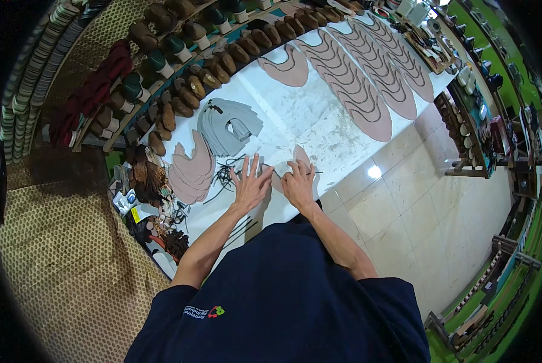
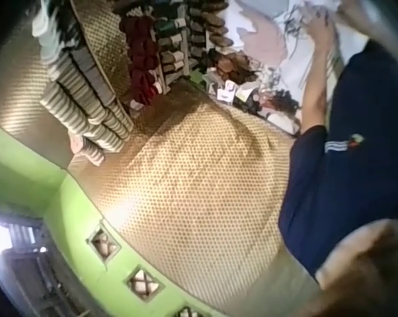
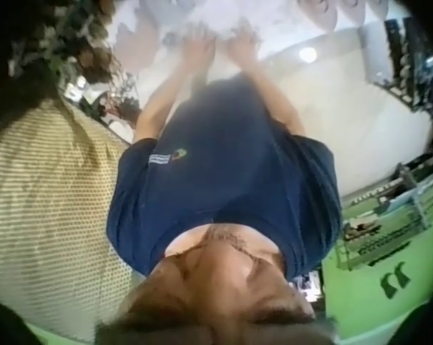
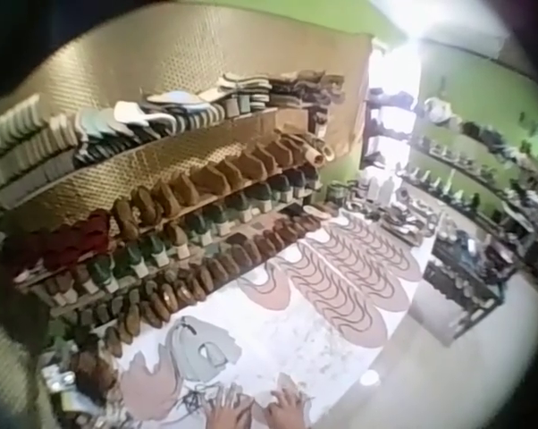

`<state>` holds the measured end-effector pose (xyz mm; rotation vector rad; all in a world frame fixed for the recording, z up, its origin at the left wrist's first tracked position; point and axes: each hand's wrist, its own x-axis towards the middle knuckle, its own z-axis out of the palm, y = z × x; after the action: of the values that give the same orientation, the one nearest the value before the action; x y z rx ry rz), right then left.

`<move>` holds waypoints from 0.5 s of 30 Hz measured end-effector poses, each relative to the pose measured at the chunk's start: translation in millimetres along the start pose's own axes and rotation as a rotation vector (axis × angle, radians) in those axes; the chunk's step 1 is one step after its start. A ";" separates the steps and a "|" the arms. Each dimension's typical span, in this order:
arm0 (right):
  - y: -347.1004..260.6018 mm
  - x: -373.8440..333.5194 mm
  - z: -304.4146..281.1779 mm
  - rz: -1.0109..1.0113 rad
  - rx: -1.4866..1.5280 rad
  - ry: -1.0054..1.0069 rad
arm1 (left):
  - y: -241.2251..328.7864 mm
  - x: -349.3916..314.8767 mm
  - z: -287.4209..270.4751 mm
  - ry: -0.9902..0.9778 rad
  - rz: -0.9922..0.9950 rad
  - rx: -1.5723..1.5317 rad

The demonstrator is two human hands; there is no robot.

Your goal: Aligning and organizing leather shoe upper components on a pattern template.

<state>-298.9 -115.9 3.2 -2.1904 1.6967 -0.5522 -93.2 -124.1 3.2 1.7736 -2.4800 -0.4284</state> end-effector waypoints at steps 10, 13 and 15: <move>-3.5 0.5 -10.0 0.088 0.073 0.007 | -0.7 1.4 -5.0 -0.059 0.010 -0.005; -3.9 -0.5 -8.2 0.072 0.069 0.009 | -2.8 1.8 -6.3 -0.070 0.012 -0.020; -6.7 0.3 -9.4 0.070 0.076 0.018 | -2.5 1.2 -5.5 -0.069 0.010 -0.015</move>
<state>-297.7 -114.7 14.6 -2.0717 1.7256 -0.6098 -90.2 -127.0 7.7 1.7692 -2.5230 -0.5144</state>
